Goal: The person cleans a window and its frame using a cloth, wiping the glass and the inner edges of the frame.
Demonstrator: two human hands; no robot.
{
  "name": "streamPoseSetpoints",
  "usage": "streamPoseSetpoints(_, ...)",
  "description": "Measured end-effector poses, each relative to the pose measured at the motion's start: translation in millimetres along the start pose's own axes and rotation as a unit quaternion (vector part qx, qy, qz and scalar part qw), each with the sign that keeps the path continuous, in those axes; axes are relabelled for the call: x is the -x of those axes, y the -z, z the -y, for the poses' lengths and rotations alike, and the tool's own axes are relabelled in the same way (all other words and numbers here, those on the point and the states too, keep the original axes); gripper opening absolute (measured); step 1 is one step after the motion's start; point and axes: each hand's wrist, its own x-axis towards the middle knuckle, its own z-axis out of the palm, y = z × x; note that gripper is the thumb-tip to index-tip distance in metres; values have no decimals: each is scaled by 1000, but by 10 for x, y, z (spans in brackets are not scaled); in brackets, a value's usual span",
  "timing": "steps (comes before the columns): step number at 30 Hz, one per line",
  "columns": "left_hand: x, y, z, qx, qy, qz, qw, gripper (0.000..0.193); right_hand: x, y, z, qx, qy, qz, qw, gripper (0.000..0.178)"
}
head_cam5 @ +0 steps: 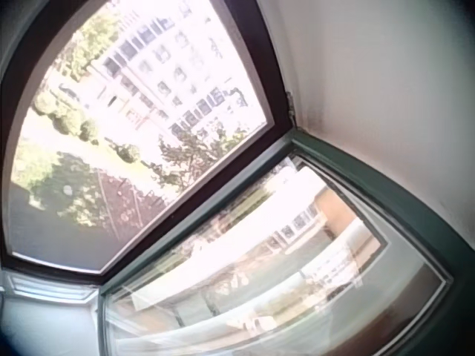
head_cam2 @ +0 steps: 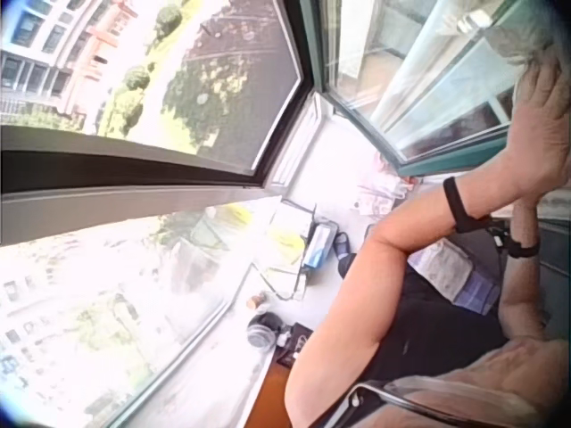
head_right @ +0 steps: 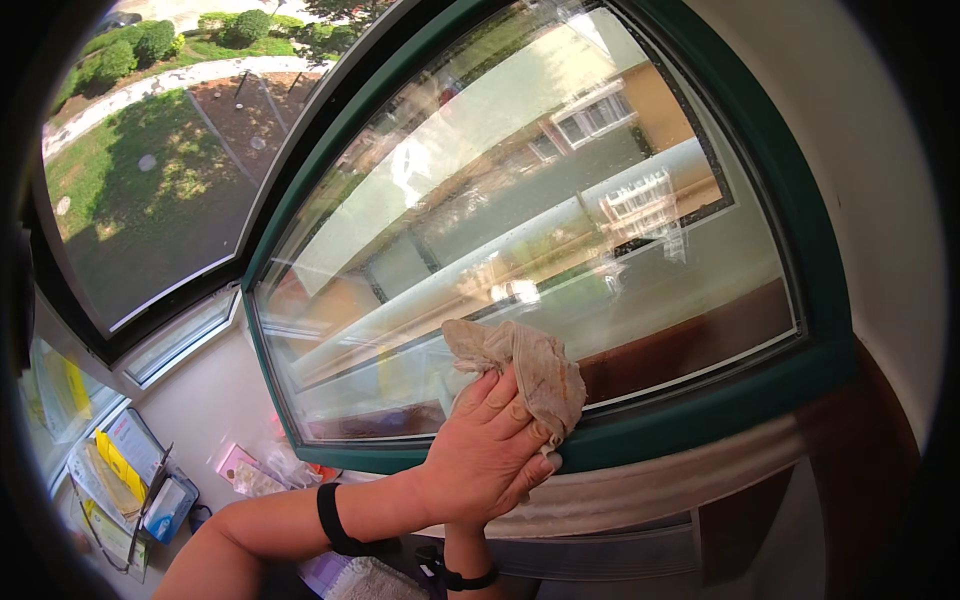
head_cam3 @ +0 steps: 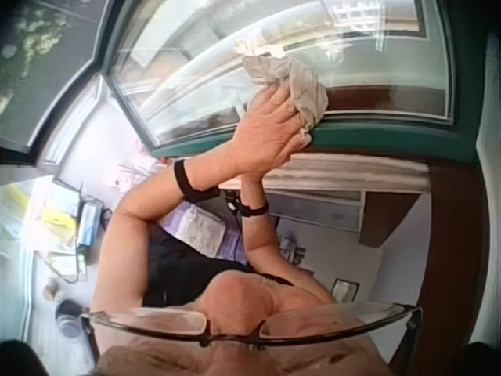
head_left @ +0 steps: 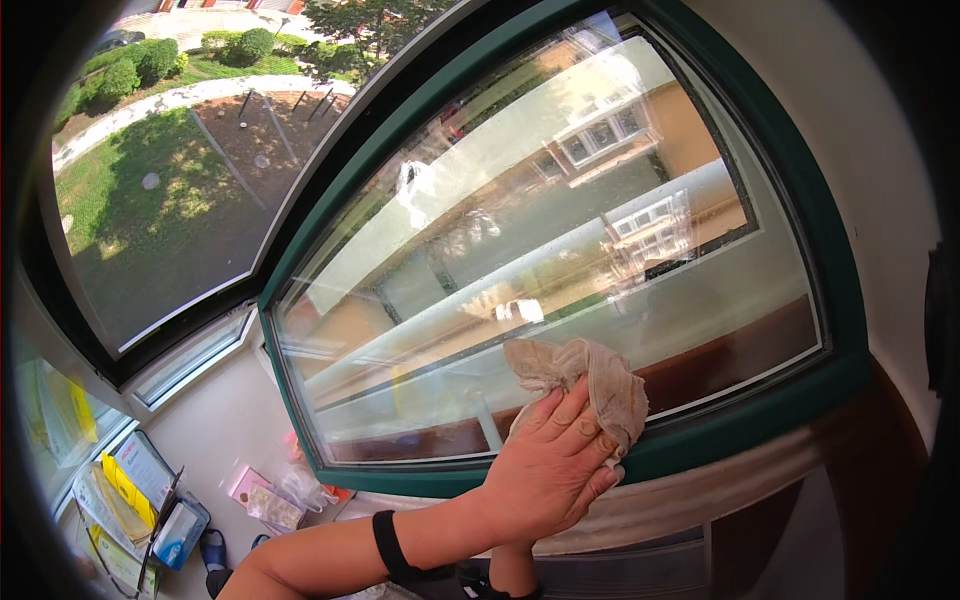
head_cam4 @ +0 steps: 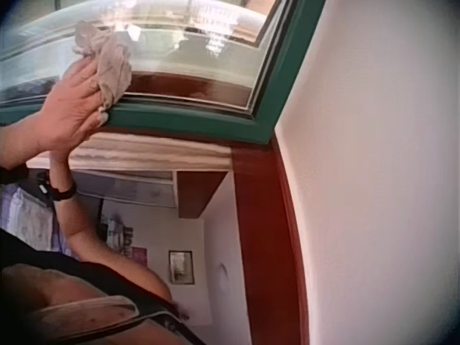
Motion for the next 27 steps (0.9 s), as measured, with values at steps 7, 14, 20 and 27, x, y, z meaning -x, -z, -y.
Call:
streamPoseSetpoints(7, -970, -152, -463, 51, -89, -69, 992, 56, -2, 140, -90, 8, 9, 12, 1000, 70)
streamPoseSetpoints(14, -1790, -198, -1015, 58, -10, -177, 983, 69, 40, 143, -54, -3, -5, 31, 999, 71)
streamPoseSetpoints(20, -1930, -154, -785, 26, -2, -224, 974, 72, 43, 242, -102, -27, -32, 35, 999, 72)
streamPoseSetpoints(27, -1087, 134, 207, -79, 133, -223, 962, 76, 97, 485, -193, -205, -126, 26, 970, 73)
